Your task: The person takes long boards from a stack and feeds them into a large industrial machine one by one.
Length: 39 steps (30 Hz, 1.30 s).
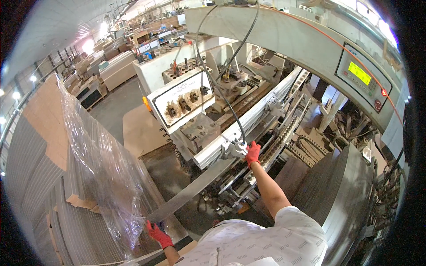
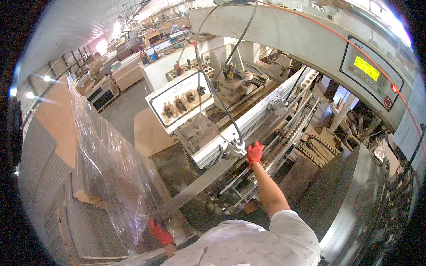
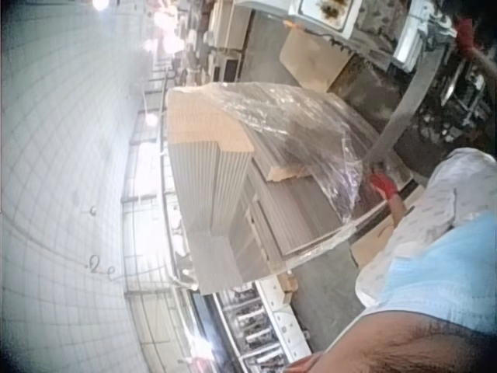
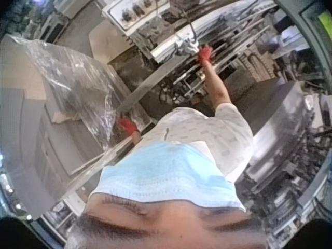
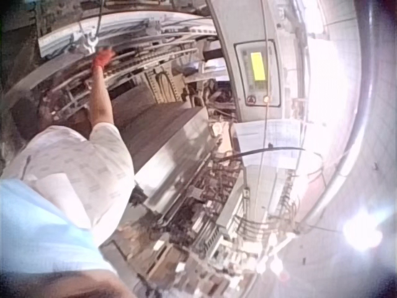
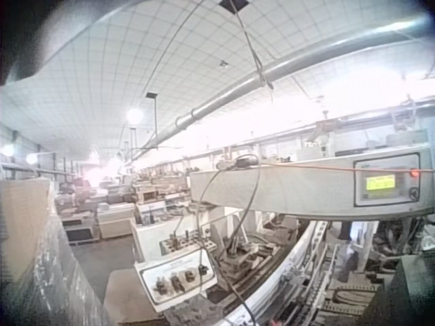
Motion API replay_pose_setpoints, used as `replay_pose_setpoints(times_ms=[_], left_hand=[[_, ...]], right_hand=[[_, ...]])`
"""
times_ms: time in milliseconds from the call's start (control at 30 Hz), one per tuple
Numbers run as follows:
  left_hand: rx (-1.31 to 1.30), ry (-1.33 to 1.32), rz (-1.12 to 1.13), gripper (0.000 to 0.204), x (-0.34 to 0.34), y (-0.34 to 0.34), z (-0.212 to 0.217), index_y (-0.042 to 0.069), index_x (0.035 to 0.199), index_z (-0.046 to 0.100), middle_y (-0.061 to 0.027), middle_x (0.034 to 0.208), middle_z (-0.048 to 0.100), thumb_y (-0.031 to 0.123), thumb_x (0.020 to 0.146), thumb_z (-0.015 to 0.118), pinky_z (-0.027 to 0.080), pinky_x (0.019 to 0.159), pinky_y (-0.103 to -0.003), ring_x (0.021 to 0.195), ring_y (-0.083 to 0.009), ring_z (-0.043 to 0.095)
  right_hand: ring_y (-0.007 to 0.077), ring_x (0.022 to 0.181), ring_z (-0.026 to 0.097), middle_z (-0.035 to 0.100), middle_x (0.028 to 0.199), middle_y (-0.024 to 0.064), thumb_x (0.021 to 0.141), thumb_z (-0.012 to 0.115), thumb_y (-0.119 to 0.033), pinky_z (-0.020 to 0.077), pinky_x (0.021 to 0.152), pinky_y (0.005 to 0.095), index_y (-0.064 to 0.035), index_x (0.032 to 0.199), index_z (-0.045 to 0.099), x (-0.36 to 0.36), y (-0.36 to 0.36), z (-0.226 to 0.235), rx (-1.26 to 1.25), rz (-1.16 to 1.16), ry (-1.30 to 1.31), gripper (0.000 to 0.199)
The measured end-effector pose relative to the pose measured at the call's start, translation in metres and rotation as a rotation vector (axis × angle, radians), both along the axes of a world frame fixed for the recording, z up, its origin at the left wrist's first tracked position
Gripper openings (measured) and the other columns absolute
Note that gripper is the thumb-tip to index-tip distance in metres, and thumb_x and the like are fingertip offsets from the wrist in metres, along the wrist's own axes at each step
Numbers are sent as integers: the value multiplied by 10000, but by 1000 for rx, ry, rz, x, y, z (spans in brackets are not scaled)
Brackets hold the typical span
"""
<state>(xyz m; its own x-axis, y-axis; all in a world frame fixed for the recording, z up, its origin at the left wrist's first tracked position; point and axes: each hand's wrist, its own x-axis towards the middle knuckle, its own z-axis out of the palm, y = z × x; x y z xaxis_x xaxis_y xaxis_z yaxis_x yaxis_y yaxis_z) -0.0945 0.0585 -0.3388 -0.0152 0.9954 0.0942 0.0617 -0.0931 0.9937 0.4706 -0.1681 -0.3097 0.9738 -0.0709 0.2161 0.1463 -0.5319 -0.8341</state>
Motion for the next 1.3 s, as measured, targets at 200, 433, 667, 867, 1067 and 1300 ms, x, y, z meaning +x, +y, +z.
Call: replay_pose_setpoints(times_ms=[200, 433, 667, 867, 1067, 1300], left_hand=[[25, 11, -5, 509, 8, 3, -16, -47, 1370, 532, -193, 1395, 560, 17, 879, 649, 360, 1126, -403, 1285, -308, 523], [100, 378, -34, 527, -3, 0, -5, -27, 1369, 544, -191, 1403, 557, 7, 858, 666, 378, 1111, -394, 1287, -306, 531], [170, 574, -23, 559, -1, -5, -3, -13, 1372, 543, -197, 1391, 561, 53, 839, 698, 380, 1103, -409, 1285, -328, 526], [125, 622, -66, 625, 7, -6, 13, -23, 1388, 493, -220, 1423, 503, 147, 832, 722, 355, 1123, -423, 1315, -361, 478], [456, 1020, -195, 786, 31, -16, 70, 47, 1403, 459, -223, 1454, 439, 338, 752, 791, 284, 1147, -516, 1363, -424, 377], [368, 1339, -372, 811, 79, -17, 102, 199, 1400, 467, -106, 1427, 451, 422, 702, 812, 267, 1044, -693, 1361, -380, 375]], right_hand=[[484, 1087, 519, 527, 1178, 298, 851, 593, -209, 452, 939, 498, 17, 1130, 567, 12, -22, 6, -121, 172, -8, 360], [492, 1049, 542, 542, 1144, 277, 819, 557, -132, 469, 909, 508, -15, 1119, 550, 8, -23, 4, -95, 155, -82, 322], [477, 1035, 551, 549, 1116, 266, 807, 584, -140, 480, 880, 496, -15, 1153, 546, 9, -23, 3, -177, 192, -112, 370], [456, 1127, 537, 563, 1191, 288, 810, 595, -173, 455, 970, 452, 10, 1247, 561, 23, -31, -5, -109, 205, -34, 475], [367, 1007, 618, 610, 1120, 169, 863, 591, -119, 504, 878, 400, -72, 1148, 633, -39, -61, 22, -64, 336, -348, 291], [336, 887, 644, 646, 995, 114, 867, 611, -108, 520, 773, 386, -80, 1028, 674, -68, -65, 46, -90, 257, -223, 176]])
